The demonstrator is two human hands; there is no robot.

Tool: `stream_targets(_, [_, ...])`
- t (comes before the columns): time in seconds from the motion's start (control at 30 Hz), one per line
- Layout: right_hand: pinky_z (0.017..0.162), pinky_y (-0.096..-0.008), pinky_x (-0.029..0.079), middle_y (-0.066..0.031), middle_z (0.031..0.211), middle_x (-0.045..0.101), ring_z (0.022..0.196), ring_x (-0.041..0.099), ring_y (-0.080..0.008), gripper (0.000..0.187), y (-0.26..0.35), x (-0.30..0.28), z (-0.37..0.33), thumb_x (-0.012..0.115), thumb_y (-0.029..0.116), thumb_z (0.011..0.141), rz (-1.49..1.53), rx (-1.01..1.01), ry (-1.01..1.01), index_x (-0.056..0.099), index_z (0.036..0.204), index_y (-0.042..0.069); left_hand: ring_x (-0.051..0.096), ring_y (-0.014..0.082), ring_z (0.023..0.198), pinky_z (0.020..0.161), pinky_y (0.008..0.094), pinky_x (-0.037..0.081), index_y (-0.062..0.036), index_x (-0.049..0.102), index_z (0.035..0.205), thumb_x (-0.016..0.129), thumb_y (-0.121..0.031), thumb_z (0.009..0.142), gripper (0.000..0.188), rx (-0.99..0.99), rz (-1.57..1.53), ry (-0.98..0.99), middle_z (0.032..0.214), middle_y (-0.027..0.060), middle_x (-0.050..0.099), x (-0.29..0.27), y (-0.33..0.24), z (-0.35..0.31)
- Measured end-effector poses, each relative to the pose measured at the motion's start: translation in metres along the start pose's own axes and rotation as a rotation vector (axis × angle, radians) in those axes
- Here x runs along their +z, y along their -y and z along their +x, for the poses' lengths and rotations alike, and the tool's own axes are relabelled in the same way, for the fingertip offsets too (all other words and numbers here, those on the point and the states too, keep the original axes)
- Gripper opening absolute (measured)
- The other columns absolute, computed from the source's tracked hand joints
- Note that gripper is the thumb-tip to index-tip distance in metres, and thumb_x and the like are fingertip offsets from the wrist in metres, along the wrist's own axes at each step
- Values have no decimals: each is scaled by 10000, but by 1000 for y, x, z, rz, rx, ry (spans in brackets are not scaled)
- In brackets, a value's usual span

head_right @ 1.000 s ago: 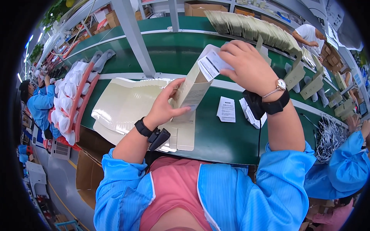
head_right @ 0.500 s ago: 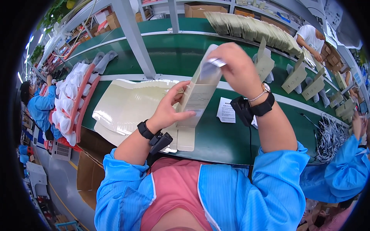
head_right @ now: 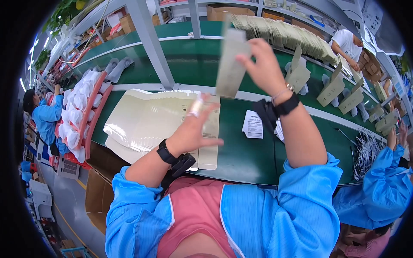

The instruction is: The person assembles cardboard boxes by hand, inserting paper manuals into each box before folding the flaps closed and placing the finished boxes onto the conveyor belt.

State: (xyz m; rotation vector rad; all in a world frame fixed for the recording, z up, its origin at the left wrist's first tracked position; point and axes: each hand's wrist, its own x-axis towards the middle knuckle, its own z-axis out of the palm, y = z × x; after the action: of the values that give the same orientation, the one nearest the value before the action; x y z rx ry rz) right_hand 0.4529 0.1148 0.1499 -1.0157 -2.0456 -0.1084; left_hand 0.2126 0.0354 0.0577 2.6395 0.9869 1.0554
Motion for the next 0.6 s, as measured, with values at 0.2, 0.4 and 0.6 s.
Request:
stream_targets(0.2, [868, -346, 435, -169, 1086, 537, 992, 527, -307, 315, -122, 42, -36, 610, 116, 821, -332, 107, -82, 548, 1086, -43, 479, 387, 1152, 976, 426, 395, -94, 514, 1231, 776, -359, 653, 688, 269, -71, 504, 1228, 216, 508, 31, 10, -48])
stream_targets(0.4, [796, -347, 469, -144, 1020, 579, 895, 576, -269, 246, -78, 18, -55, 577, 114, 845, -426, 58, -417, 563, 1054, -14, 633, 308, 951, 822, 389, 499, -74, 646, 1040, 701, -340, 729, 413, -3, 39, 943, 940, 190, 652, 16, -24, -23])
stream_targets(0.6, [585, -279, 504, -65, 878, 639, 690, 623, -143, 304, -15, 40, -107, 493, 271, 923, 969, 1047, 833, 551, 1140, 67, 651, 232, 865, 782, 344, 510, -65, 639, 1021, 684, -189, 784, 271, -161, -476, 336, 889, 139, 650, 22, -34, 14])
